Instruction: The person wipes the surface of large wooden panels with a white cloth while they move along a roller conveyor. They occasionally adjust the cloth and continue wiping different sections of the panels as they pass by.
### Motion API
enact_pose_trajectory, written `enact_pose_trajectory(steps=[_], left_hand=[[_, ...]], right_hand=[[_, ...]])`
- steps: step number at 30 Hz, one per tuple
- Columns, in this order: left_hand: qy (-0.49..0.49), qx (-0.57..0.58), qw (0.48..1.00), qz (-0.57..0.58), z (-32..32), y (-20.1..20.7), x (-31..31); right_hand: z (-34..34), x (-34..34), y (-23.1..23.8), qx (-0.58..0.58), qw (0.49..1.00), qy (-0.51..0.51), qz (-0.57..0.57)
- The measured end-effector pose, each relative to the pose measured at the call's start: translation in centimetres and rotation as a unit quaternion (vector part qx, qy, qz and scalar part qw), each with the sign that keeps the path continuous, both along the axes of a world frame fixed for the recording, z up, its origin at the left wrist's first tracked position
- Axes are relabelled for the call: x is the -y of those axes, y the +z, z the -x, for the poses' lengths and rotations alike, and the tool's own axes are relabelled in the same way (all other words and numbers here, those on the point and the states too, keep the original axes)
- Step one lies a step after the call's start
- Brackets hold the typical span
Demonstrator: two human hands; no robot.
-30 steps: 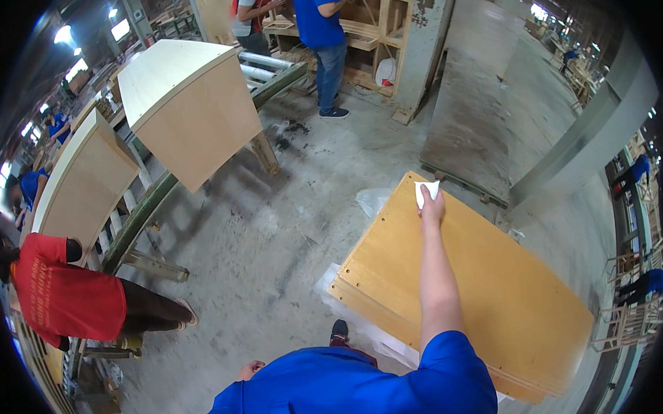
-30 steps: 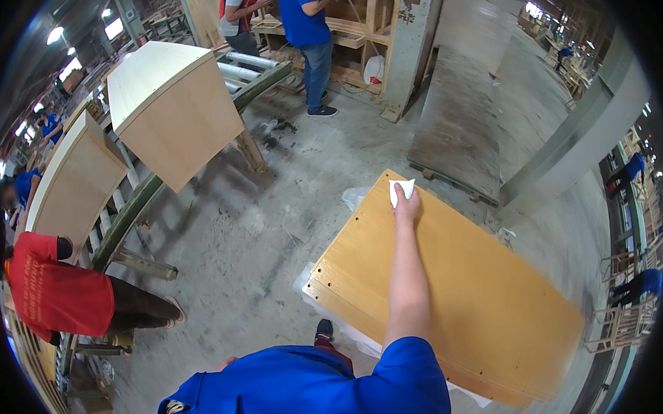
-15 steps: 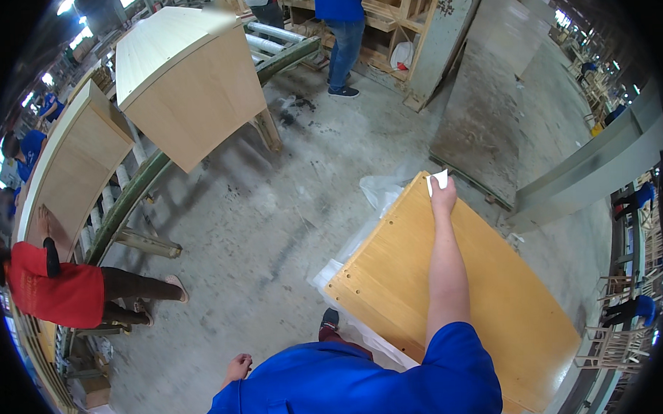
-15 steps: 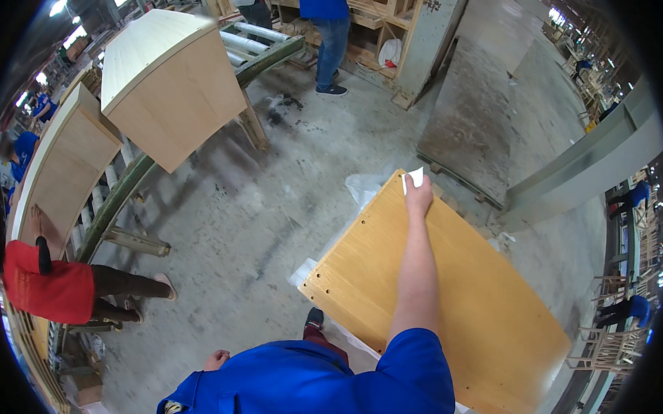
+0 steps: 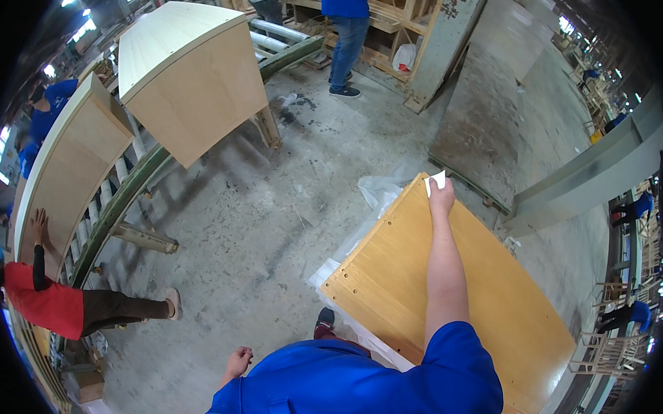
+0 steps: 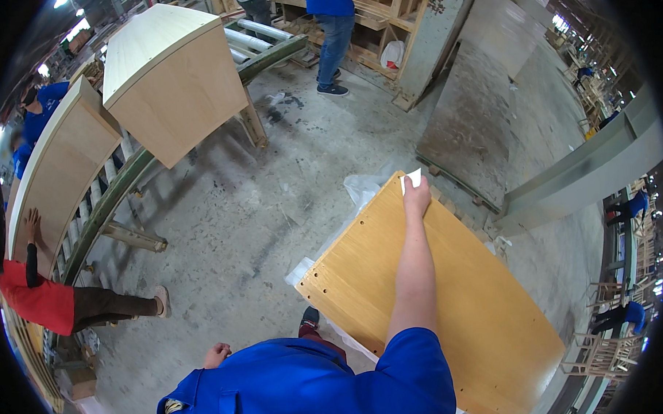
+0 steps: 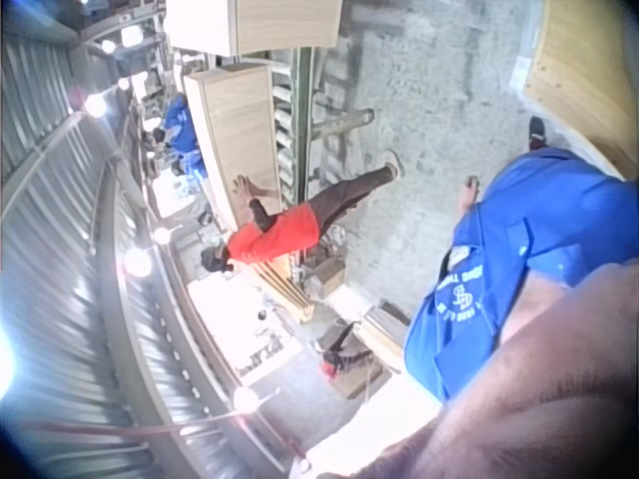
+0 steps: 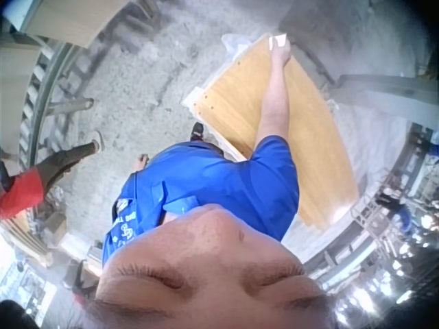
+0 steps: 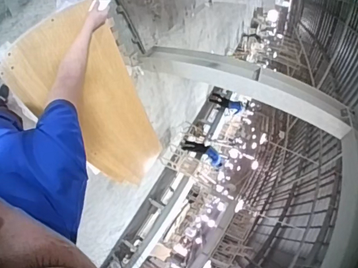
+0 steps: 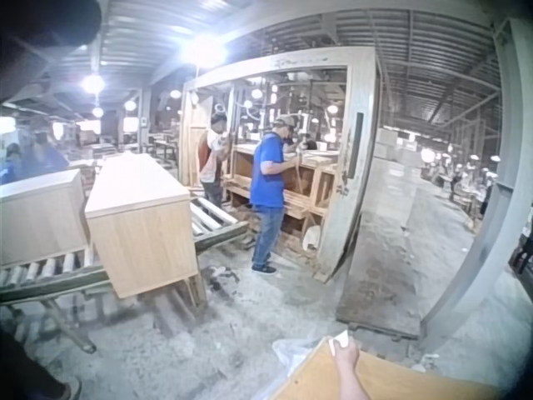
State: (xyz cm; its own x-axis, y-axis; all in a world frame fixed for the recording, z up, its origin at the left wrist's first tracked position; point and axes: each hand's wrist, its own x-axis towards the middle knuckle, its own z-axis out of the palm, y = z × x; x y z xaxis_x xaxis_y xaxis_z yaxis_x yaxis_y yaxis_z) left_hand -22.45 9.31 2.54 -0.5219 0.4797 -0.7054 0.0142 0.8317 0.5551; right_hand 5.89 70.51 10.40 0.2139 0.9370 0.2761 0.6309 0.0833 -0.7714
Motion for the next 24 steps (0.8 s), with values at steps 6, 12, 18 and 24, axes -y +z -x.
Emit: enact_pose_trajectory(steps=[6, 12, 18, 24], left_hand=[[-0.008, -0.004, 1.000, 0.014, -0.5, 0.3, 0.4], [-0.010, -0.008, 1.000, 0.018, -1.1, 0.6, 0.5], [-0.003, 0.003, 1.000, 0.019, -1.1, 0.3, 0.5], [-0.008, 0.003, 1.000, 0.021, -1.2, 0.2, 1.1]], right_hand=[[-0.3, -0.2, -0.2, -0.007, 1.000, 0.018, -0.003], [-0.1, -0.2, -0.4, -0.002, 1.000, 0.014, 0.005], [-0.1, -0.3, -0.7, 0.011, 1.000, -0.016, -0.013], [0.1, -0.1, -0.7, 0.046, 0.999, -0.009, 0.002]])
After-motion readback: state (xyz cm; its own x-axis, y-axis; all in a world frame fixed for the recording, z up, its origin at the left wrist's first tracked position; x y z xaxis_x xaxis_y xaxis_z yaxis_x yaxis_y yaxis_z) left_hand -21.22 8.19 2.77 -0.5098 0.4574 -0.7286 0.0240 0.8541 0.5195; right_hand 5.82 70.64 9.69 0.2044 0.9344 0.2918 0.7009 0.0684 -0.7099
